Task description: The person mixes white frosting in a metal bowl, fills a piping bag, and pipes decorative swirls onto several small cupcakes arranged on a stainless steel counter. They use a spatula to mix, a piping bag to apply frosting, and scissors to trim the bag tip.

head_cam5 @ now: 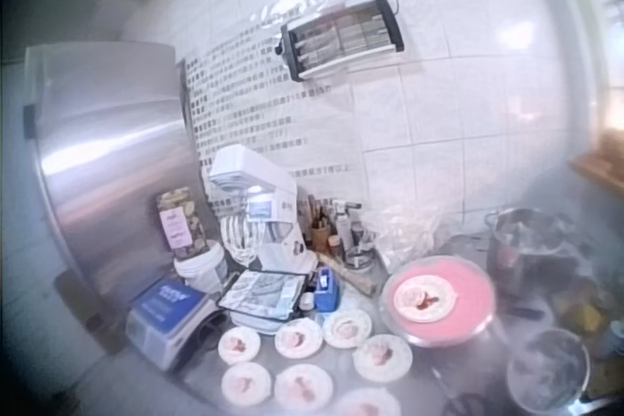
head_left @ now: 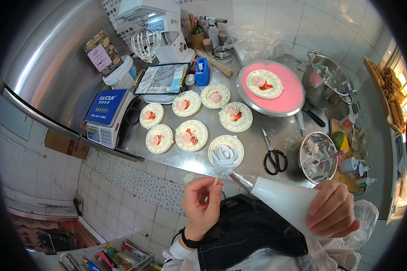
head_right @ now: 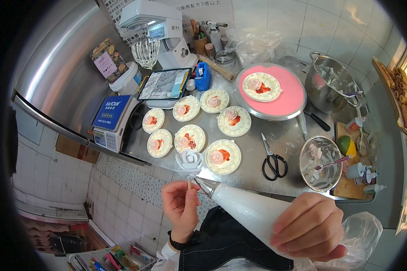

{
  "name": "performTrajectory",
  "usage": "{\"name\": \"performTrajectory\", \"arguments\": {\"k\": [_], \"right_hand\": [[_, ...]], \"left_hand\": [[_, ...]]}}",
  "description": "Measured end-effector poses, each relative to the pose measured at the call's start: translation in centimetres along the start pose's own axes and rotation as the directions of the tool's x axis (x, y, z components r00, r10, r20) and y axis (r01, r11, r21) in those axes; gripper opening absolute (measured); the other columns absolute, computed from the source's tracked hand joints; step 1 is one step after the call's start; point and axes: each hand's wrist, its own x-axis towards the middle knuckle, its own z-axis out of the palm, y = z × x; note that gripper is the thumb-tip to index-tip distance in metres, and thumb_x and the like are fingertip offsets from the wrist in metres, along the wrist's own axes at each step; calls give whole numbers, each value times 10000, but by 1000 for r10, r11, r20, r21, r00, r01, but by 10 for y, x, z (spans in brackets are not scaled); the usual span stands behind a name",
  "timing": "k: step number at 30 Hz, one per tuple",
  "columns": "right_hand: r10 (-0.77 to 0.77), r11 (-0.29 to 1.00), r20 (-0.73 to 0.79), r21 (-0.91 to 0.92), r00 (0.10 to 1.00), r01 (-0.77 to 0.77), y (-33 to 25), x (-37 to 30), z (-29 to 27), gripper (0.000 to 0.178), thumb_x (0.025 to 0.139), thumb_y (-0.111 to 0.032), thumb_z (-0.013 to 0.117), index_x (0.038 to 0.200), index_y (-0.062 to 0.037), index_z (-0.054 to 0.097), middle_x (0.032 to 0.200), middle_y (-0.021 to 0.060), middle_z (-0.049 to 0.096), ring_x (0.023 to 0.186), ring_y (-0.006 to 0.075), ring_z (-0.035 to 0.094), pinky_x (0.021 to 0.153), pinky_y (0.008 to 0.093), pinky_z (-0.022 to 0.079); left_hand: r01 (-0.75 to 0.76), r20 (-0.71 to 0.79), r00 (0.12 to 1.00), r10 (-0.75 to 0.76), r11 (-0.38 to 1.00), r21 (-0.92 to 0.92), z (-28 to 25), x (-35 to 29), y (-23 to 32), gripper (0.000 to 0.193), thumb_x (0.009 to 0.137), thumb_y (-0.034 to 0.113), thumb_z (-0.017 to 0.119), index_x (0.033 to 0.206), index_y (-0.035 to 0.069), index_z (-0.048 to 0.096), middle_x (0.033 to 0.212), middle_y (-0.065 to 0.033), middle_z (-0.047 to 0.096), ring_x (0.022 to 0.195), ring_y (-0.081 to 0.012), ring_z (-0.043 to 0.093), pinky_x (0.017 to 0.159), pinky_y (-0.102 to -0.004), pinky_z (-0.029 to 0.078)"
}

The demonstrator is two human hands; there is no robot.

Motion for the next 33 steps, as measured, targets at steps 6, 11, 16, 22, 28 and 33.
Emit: {"name": "performTrajectory", "arguments": {"k": [6,11,16,22,28,33], "right_hand": [[7,1000,25,1,1000,-7,-2,4,1,643,1010,-268,226,505,-56,562,571,65,586,535,166,612,568,295,565],[32,999,59,-27,998,-30,-4,4,-4,644,1006,-273,212,509,-64,563,569,62,583,557,166,617,574,299,564],[52,997,61,-61,997,-48,-1,1,-8,645,1006,-273,201,516,-70,568,569,57,584,574,168,622,581,301,564],[88,995,72,-51,993,-85,3,-6,-4,644,1006,-274,205,520,-64,571,574,63,592,580,171,628,576,305,566],[15,1000,31,27,999,-15,3,-4,0,643,1002,-266,225,495,-49,556,546,74,580,534,182,616,546,306,564],[-3,1000,-15,19,1000,4,5,1,6,629,996,-252,236,487,-52,545,549,72,579,515,173,602,543,296,561]], "left_hand": [[-32,-42,999,30,998,-50,-1,-1,-5,230,841,-35,639,1030,-15,510,882,-82,621,649,-62,570,557,-169,428],[-25,-6,1000,25,999,21,-3,-1,-4,218,880,-12,589,1046,8,450,879,-95,593,605,-75,532,513,-185,440],[4,-8,1000,-4,1000,15,-3,-2,-1,192,889,-1,578,1032,8,449,875,-100,596,564,-78,534,478,-179,427],[45,1,999,-45,999,-30,-4,-2,1,185,900,28,576,1035,8,452,862,-97,595,571,-77,543,455,-176,419],[47,12,999,-46,999,-28,-3,-1,0,186,903,42,579,1042,10,458,842,-82,580,576,-79,542,457,-178,422],[47,16,999,-46,998,-36,-3,-1,0,184,906,54,579,1040,6,462,851,-86,583,582,-79,541,464,-179,425]]}}
